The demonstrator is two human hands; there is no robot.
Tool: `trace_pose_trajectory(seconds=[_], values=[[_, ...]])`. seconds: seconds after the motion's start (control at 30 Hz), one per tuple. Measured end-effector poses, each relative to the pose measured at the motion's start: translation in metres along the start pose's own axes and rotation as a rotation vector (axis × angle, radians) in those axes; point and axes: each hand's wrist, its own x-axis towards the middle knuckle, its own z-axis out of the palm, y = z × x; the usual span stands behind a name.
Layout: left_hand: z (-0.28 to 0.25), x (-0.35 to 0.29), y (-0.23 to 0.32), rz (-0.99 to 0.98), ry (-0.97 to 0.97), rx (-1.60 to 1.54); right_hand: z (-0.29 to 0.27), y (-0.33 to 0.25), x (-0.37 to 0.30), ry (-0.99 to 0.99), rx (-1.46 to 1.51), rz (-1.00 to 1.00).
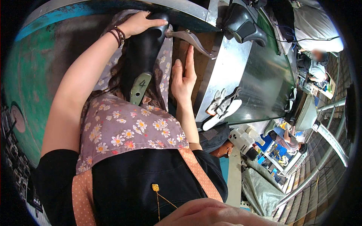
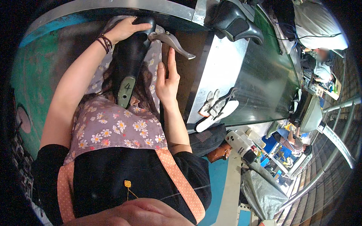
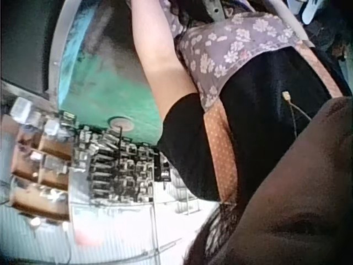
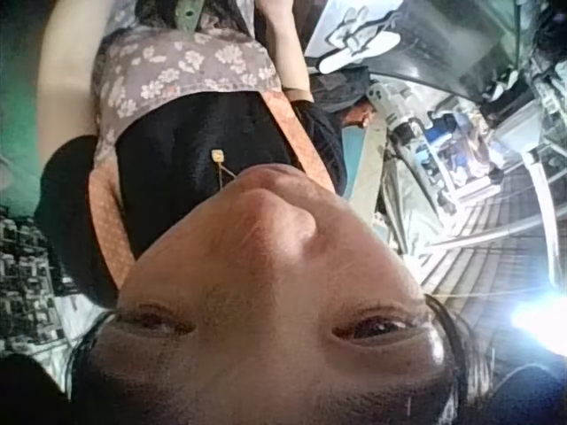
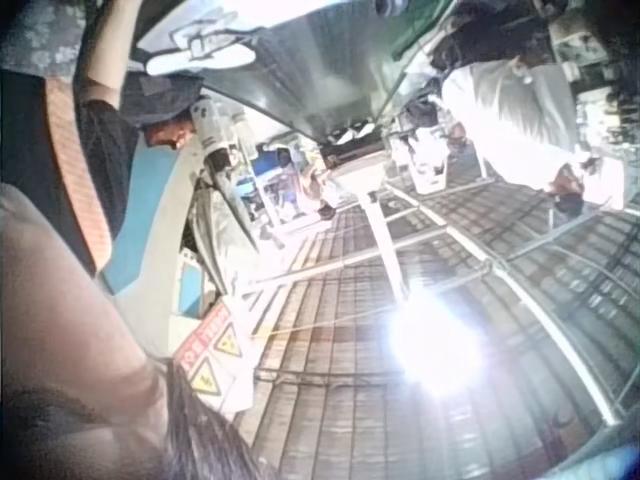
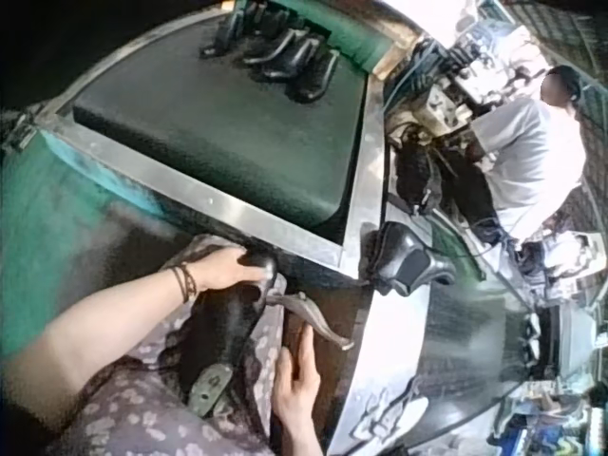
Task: Hammering the heel and sides of shoes on a last during the manufacturing process.
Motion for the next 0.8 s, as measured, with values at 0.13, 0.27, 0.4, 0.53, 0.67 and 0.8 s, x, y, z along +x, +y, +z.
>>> trace_pose_trajectory(seconds=[0.13,0.27,0.4,0.53,0.67,0.8], values=[[-0.003,-0.003,0.0,0.037,0.039,0.058,-0.001,-0.013,0.011,-0.173,-0.079,0.04],[-0.001,-0.003,-0.002,0.061,0.084,0.084,0.0,-0.014,0.013,-0.127,-0.034,-0.06],[-0.006,-0.002,-0.001,0.083,0.049,0.056,-0.006,-0.016,0.015,-0.245,-0.161,-0.035],[-0.002,-0.014,0.018,0.041,0.153,0.229,-0.018,-0.024,0.007,-0.176,-0.12,0.042],[-0.009,-0.012,0.01,0.048,-0.034,0.096,-0.028,-0.024,-0.006,-0.252,-0.199,0.034],[-0.003,-0.025,0.024,0.106,0.097,0.136,-0.034,-0.018,-0.011,-0.269,-0.196,0.09]])
